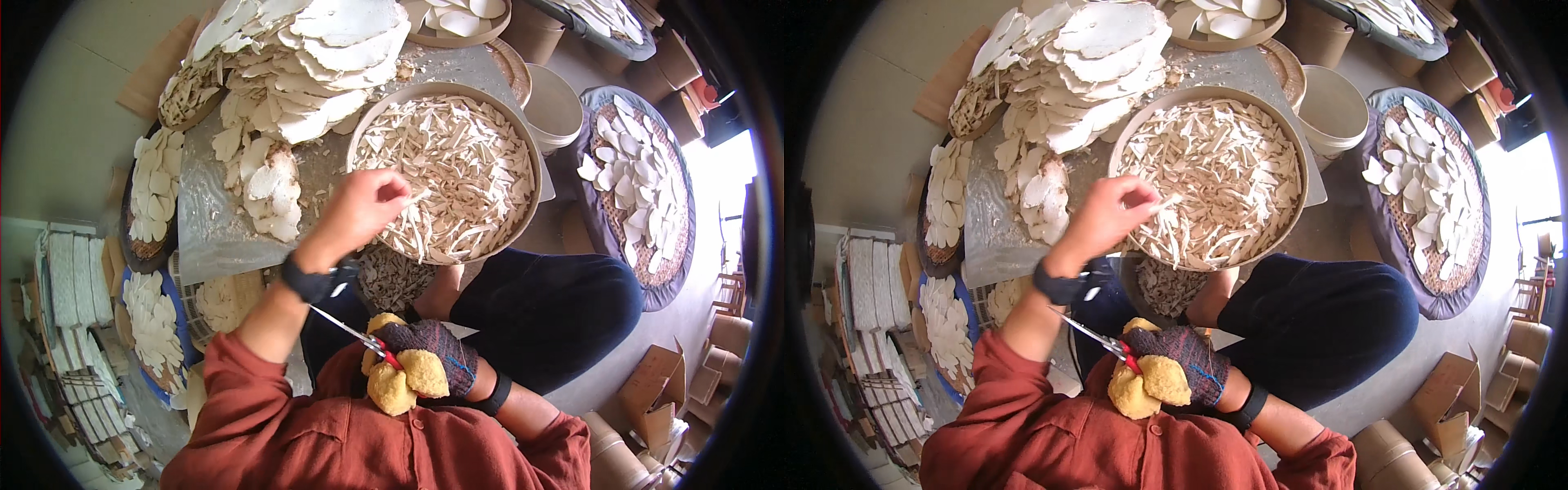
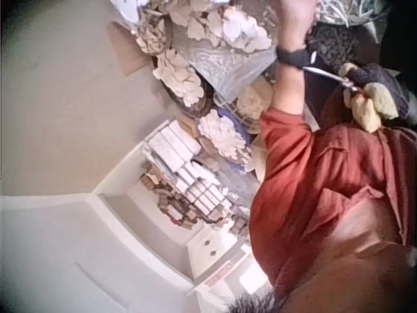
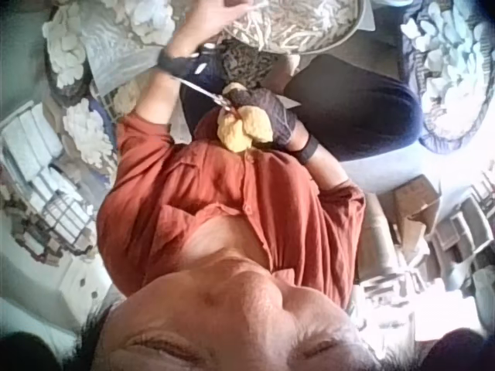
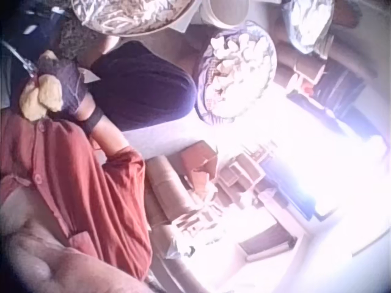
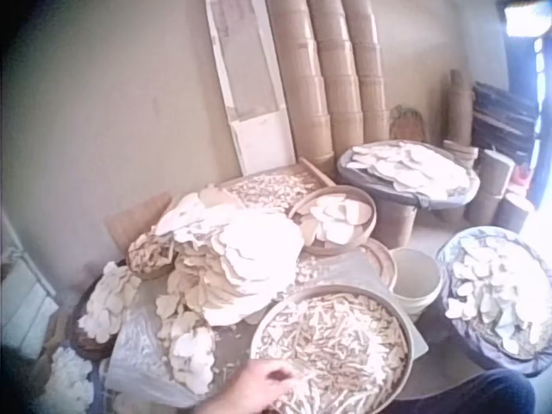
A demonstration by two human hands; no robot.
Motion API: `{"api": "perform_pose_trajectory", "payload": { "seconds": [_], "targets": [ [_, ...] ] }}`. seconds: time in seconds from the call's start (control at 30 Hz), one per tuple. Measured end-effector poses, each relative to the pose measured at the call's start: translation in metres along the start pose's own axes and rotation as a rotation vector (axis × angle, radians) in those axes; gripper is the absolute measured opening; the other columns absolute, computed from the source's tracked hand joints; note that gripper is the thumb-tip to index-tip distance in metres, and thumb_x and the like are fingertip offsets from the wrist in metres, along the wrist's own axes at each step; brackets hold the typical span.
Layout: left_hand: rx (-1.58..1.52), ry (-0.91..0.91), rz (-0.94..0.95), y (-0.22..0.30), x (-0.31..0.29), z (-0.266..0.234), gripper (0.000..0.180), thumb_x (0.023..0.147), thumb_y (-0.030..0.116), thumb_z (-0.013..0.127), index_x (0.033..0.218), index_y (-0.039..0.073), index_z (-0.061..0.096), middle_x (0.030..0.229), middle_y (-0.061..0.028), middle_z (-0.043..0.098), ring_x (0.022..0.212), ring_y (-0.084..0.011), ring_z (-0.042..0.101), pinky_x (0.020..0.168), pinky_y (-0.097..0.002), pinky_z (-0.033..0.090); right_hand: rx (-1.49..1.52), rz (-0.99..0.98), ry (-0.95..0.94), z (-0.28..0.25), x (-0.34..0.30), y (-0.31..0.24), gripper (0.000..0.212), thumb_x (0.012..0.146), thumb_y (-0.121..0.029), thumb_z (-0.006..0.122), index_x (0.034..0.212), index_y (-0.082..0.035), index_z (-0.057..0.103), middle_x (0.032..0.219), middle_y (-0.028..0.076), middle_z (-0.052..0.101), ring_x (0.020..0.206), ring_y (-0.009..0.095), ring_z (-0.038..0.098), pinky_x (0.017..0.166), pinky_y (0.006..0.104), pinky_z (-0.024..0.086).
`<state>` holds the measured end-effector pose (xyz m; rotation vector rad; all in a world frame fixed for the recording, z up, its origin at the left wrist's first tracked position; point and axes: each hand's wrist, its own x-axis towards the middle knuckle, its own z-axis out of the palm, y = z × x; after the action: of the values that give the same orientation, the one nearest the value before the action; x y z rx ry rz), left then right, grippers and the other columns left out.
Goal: The person picks up large slices of dried root from a pile, cuts them into small pieces using shears, and drops the fragments into a metal bowl.
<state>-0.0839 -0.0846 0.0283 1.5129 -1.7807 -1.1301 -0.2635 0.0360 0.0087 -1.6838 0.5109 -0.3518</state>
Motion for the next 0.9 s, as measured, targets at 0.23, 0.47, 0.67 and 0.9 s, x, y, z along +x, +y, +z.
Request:
{"api": "perform_pose_trajectory", "payload": {
  "seconds": [0.23, 0.47, 0.67, 0.9],
  "targets": [
    [0.305, -0.07, 0.127, -0.017, -0.002, -0.002, 0.013, 0.077, 0.012, 0.065, 0.088, 0.005, 0.067, 0.082, -0.0084, 0.058, 0.078, -0.0209, 0.057, 0.071, -0.0299, 0.045, 0.045, -0.105, -0.049, 0.001, 0.005, 0.006, 0.034, 0.078, -0.024, 0.06, 0.105, -0.006, 0.054, 0.092, 0.013, 0.063, 0.085, 0.032, 0.063, 0.074, 0.036, 0.05],
    [0.627, -0.094, 0.169, -0.019, 0.015, 0.019, 0.013, 0.072, 0.011, 0.064, 0.083, 0.005, 0.062, 0.092, -0.0178, 0.054, 0.088, -0.0327, 0.056, 0.078, -0.041, 0.046, 0.054, -0.151, 0.021, 0.001, 0.002, 0.005, 0.034, 0.078, -0.025, 0.058, 0.106, -0.006, 0.055, 0.093, 0.014, 0.062, 0.085, 0.033, 0.062, 0.074, 0.0368, 0.049],
    [0.189, -0.058, 0.252, -0.026, 0.021, 0.008, 0.015, 0.072, 0.007, 0.068, 0.077, 0.004, 0.054, 0.075, -0.0092, 0.057, 0.076, -0.024, 0.06, 0.067, -0.0314, 0.048, 0.058, -0.102, -0.006, 0.001, 0.002, 0.005, 0.043, 0.073, -0.03, 0.063, 0.107, -0.005, 0.055, 0.096, 0.015, 0.061, 0.087, 0.033, 0.062, 0.074, 0.0373, 0.049],
    [-0.45, -0.287, -0.216, -0.004, -0.009, -0.032, 0.012, 0.088, 0.011, 0.057, 0.094, 0.002, 0.055, 0.079, -0.0056, 0.063, 0.065, -0.0108, 0.062, 0.058, -0.021, 0.049, 0.049, -0.1, -0.001, 0.0, -0.001, 0.006, 0.049, 0.068, -0.034, 0.066, 0.106, -0.006, 0.054, 0.094, 0.015, 0.062, 0.086, 0.034, 0.062, 0.073, 0.0373, 0.049]
  ]
}}
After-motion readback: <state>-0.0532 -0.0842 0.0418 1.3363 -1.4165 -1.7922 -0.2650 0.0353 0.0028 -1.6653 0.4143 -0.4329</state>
